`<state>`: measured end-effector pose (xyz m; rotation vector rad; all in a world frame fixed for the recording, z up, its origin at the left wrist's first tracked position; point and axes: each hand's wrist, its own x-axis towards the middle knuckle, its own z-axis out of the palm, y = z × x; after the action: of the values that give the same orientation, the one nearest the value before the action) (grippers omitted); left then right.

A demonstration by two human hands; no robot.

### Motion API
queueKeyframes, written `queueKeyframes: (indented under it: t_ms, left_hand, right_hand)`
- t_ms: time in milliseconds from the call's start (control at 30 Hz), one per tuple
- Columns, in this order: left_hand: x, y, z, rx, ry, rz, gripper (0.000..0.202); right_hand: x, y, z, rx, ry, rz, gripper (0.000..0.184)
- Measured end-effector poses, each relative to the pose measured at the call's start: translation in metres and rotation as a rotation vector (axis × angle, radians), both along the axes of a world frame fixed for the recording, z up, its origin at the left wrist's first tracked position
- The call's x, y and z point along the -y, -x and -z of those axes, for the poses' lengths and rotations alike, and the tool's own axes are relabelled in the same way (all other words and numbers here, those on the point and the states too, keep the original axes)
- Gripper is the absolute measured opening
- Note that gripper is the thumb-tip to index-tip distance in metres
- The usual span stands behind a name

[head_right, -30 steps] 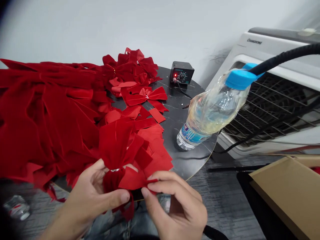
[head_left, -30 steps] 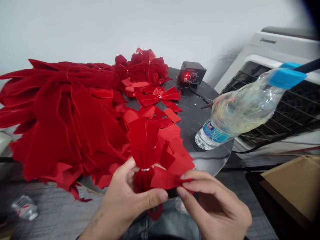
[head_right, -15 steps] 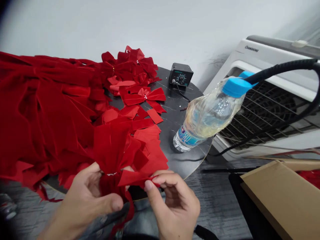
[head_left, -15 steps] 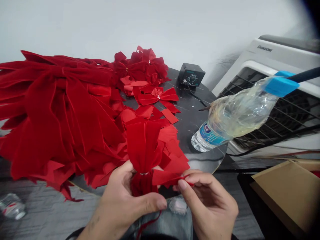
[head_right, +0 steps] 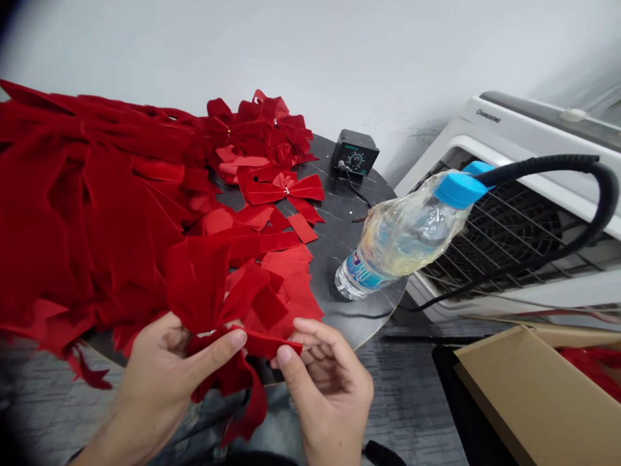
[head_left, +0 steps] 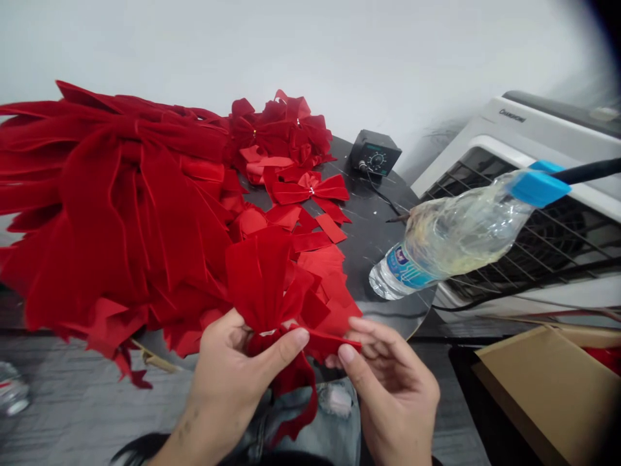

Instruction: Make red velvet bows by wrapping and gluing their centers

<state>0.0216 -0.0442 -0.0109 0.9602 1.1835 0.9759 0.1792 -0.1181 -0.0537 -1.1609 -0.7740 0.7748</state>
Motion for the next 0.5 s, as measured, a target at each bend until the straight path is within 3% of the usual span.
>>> queueKeyframes:
  t_ms: [167,400,500]
  left_hand:
    - [0.000,0.000,-0.003,-0.020,-0.039,-0.019,0.020]
    - [0.002,0.003,-0.010,-0.088,-0.060,0.001,0.016]
    - [0.000,0.005,-0.009,-0.048,-0.042,0.023,0.018]
  right_hand:
    - [-0.001,-0.001,-0.004,0.008,0.050,-0.063,0.024]
    - [-0.007,-0.008,-0.024,0.227,0.126,-0.215,0.009]
    - [-0.008,-0.007,-0.023,0.139,0.205,-0.234,0.022]
